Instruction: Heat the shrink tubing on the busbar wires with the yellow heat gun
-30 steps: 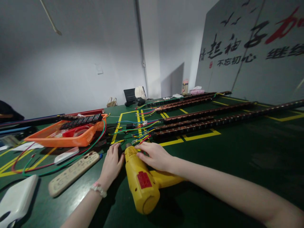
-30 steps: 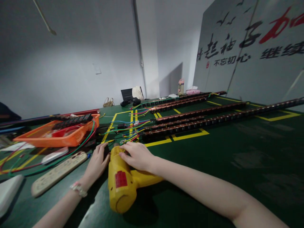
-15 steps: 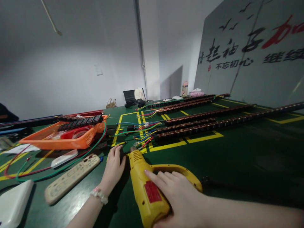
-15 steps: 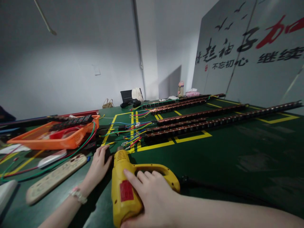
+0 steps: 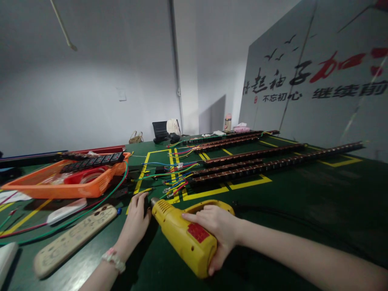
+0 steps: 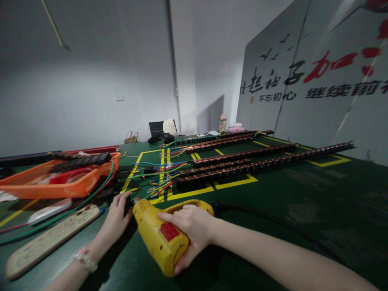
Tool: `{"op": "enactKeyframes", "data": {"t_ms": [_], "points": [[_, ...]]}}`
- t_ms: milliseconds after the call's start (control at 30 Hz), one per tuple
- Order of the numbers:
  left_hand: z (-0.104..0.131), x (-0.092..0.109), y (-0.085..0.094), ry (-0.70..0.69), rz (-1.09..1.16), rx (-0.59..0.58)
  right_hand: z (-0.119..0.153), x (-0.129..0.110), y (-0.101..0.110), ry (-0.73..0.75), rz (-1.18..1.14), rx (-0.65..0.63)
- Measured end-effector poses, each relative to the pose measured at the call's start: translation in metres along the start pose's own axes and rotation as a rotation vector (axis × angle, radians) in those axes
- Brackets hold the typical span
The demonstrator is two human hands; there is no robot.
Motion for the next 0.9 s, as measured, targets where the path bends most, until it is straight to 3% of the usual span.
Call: {"op": "enactKeyframes", "data": {"t_ms": [200, 533, 767, 900], "points": [[0.0, 0.0, 0.0, 0.008, -0.049, -0.038, 0.002, 0.017, 0.005, 0.089, -0.025, 0.015], [0.002, 0.001, 0.001, 0.022, -0.106, -0.092, 0.0, -0.001, 0.006, -0.165, 0.013, -0.169], [0.003, 0.007, 0.008, 0.19, -0.28, -0.154, -0.004, -0.017, -0.001, -0.281, 0.084, -0.215], [0.005, 0.001, 0.017, 0.325, -0.311, -0.127, -0.004, -0.019, 0.0, -0.299, 0.082, -0.244]]}}
Point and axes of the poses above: each hand's wrist, its own z-axis away from the middle knuckle, its own y-axis out of the back of the hand, x = y × z, the point moved 7 cm from there along -z, towards the middle knuckle, and after that the axes turned 5 degrees about z, right-handed, at the moved point
